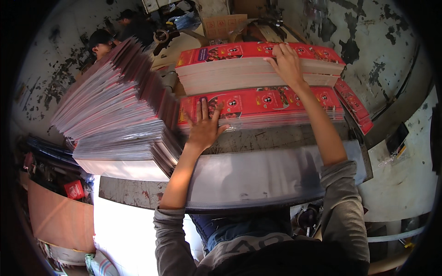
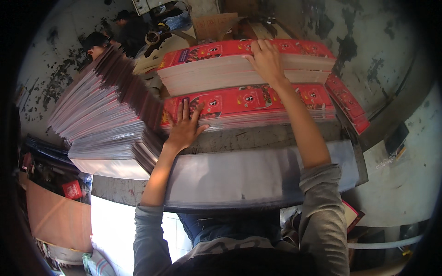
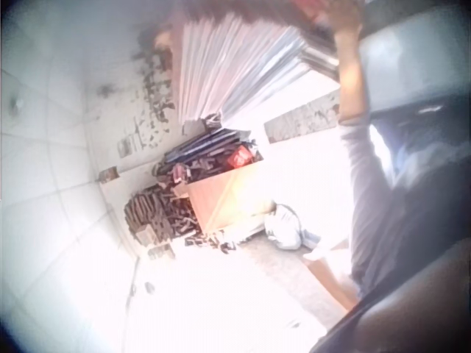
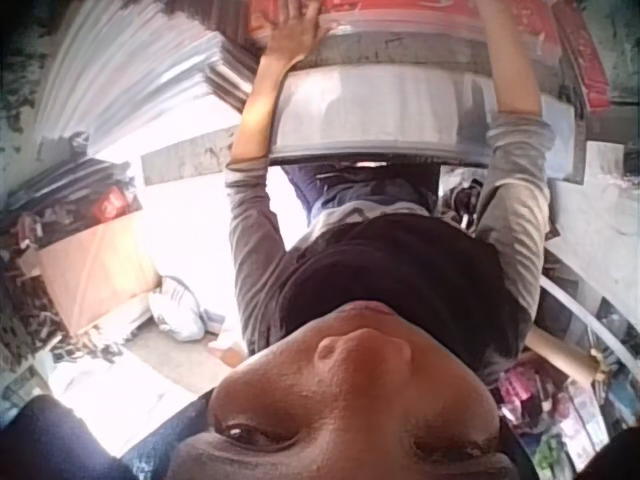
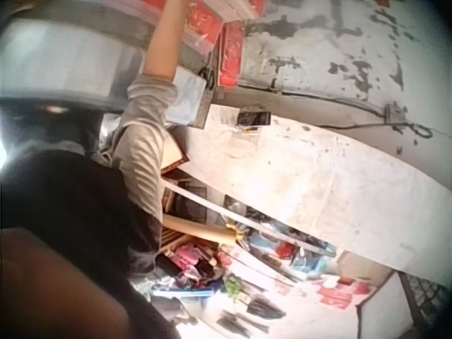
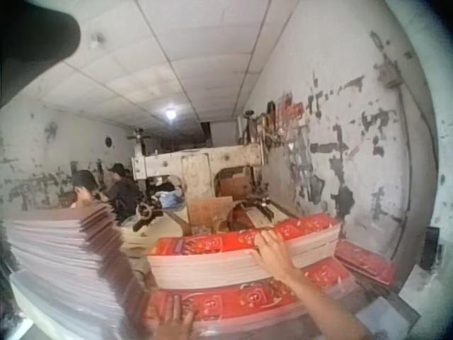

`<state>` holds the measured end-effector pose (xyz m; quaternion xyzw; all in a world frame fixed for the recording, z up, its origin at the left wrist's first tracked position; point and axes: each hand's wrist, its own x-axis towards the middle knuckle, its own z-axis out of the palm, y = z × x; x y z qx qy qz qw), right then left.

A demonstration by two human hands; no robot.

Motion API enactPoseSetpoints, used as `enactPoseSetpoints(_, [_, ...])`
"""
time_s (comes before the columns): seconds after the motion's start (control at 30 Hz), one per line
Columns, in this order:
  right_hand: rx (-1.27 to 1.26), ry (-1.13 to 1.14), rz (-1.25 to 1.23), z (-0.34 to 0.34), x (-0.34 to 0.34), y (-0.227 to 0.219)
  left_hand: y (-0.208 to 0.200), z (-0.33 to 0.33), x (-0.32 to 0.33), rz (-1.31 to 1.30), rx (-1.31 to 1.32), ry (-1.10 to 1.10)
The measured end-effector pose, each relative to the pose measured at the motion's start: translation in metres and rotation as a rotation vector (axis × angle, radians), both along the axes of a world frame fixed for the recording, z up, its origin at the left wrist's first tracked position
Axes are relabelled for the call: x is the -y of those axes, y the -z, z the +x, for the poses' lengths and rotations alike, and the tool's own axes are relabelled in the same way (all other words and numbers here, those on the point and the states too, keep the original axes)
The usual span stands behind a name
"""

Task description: The person inserts printed paper sheets into clear plastic sleeves by hand and stacks the sleeves on the table.

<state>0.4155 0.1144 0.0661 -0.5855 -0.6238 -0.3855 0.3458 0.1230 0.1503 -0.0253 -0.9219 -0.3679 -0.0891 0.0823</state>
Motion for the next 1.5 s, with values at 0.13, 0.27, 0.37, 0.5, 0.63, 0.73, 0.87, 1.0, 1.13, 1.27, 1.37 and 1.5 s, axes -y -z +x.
enactPoseSetpoints(0.13, [0.089,0.080,-0.034,0.000,0.006,-0.004,-0.002,0.005,0.000,-0.008,0.011,0.009])
enactPoseSetpoints(0.27, [0.014,0.099,-0.087,-0.020,0.027,0.000,0.000,-0.004,0.002,0.069,-0.004,-0.003])
enactPoseSetpoints(0.37, [-0.026,0.180,-0.126,-0.009,0.035,0.014,0.000,-0.003,0.006,0.081,-0.036,0.002])
enactPoseSetpoints(0.5, [-0.023,0.270,-0.120,0.005,0.026,0.032,0.003,-0.002,0.005,0.087,-0.004,0.025])
enactPoseSetpoints(0.63, [0.010,0.288,-0.038,0.006,0.022,0.041,-0.001,-0.003,0.005,0.088,-0.005,0.016])
enactPoseSetpoints(0.73, [0.083,0.292,0.022,0.013,0.028,0.039,-0.002,0.000,0.006,0.145,-0.014,0.015])
enactPoseSetpoints(0.87, [0.115,0.174,-0.103,0.004,0.065,-0.024,-0.002,0.001,0.003,0.277,0.125,0.148])
enactPoseSetpoints(1.0, [0.040,0.041,-0.051,-0.014,0.106,-0.074,-0.025,0.011,0.017,0.245,0.376,0.354])
enactPoseSetpoints(1.13, [0.169,-0.009,0.054,-0.054,0.171,-0.068,-0.061,-0.014,0.020,0.262,0.607,0.418])
enactPoseSetpoints(1.27, [0.120,0.034,-0.012,-0.092,0.266,-0.011,-0.072,-0.116,0.026,-0.005,0.415,0.221])
enactPoseSetpoints(1.37, [-0.198,-0.016,-0.419,-0.110,0.322,0.046,-0.104,-0.115,0.066,-0.136,0.478,0.286])
enactPoseSetpoints(1.5, [-0.255,-0.040,-0.958,-0.106,0.340,0.057,-0.099,-0.117,0.092,-0.281,0.542,0.287])
